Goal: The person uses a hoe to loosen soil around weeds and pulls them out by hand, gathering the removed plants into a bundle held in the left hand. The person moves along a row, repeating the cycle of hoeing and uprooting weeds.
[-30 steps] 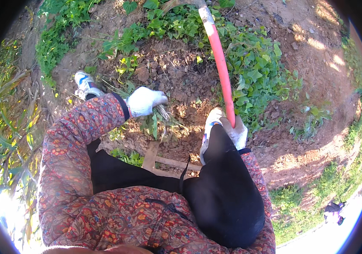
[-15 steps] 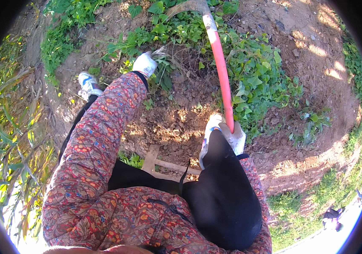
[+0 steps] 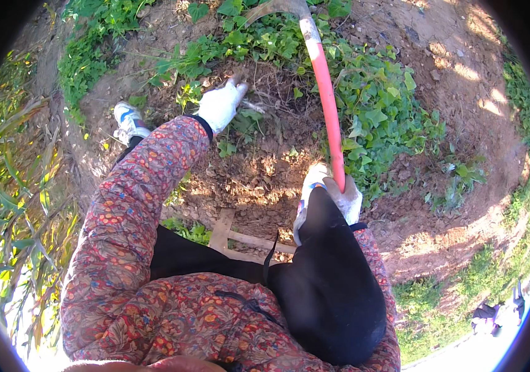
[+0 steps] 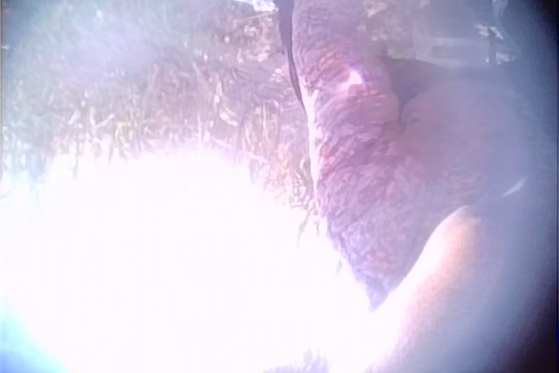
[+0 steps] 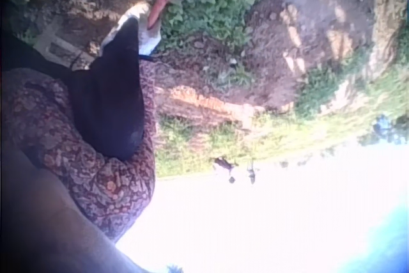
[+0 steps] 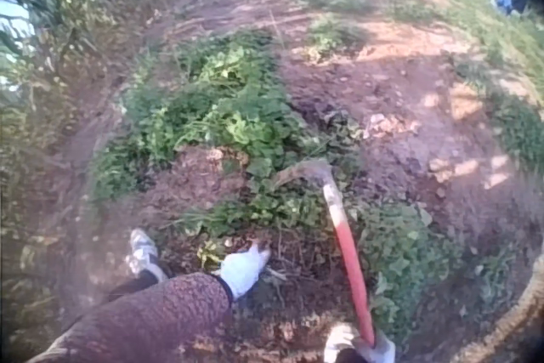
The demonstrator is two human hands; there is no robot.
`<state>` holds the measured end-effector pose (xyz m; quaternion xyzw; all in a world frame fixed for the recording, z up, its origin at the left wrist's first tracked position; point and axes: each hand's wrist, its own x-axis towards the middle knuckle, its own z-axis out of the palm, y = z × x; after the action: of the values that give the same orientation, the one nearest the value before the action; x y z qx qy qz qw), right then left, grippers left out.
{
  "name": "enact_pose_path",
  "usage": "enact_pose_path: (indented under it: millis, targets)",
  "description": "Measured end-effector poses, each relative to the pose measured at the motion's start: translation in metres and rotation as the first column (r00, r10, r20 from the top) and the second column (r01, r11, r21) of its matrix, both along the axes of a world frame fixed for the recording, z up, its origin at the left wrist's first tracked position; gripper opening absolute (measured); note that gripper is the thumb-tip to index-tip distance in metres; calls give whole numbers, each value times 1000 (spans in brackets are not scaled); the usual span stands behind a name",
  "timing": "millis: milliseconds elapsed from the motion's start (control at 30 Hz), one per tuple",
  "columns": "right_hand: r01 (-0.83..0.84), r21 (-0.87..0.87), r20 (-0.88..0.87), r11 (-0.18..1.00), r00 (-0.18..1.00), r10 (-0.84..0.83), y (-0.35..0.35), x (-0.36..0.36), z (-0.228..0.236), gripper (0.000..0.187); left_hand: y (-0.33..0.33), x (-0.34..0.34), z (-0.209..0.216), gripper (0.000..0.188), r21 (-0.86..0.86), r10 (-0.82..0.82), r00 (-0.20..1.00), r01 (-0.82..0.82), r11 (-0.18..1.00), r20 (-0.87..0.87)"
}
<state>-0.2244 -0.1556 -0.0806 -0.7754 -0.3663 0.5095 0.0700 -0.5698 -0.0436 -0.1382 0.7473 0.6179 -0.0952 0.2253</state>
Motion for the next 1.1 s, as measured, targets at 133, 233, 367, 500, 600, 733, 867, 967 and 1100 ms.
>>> enact_pose_path:
  millis: [133, 233, 367, 500, 600, 733, 867, 967, 1100]
  targets:
    - [-16, 1, 2, 1000, 1000, 16, 1, 2, -4, 38, 5, -3, -31, 35, 9, 423, 890, -428, 904, -170]
    - [48, -7, -24, 999, 999, -48, 0, -1, -2, 38, 14, -3, -37, 31, -116, 613, 775, -630, 768, -153]
    - [53, -9, -81, 999, 995, -53, -3, 3, -11, 37, 13, -57, -73, 48, -255, 560, 825, -528, 810, 72]
    - [28, -19, -73, 999, 997, -29, 2, -1, -5, 38, -13, -80, -87, 64, -300, 595, 756, -521, 799, 271]
    - [8, 13, -25, 1000, 1000, -8, 0, 4, -3, 38, -5, -53, -35, 58, -363, 459, 854, -358, 860, 245]
    - [5, 23, -22, 1000, 1000, -5, -4, 6, -10, 38, -1, -34, 10, 51, -619, 560, 632, -157, 769, 535]
    - [-154, 72, 44, 985, 987, 152, -1, 16, -6, 39, 3, -18, 39, 52, -386, -11, 966, 113, 916, 257]
    - [-346, 146, 125, 927, 936, 329, 9, 26, -1, 38, -2, -55, 16, 47, -236, -141, 988, 151, 960, 58]
    - [-597, 212, 298, 773, 793, 531, 38, 21, 3, 38, 1, -67, 3, 43, -228, -196, 976, 170, 959, -93]
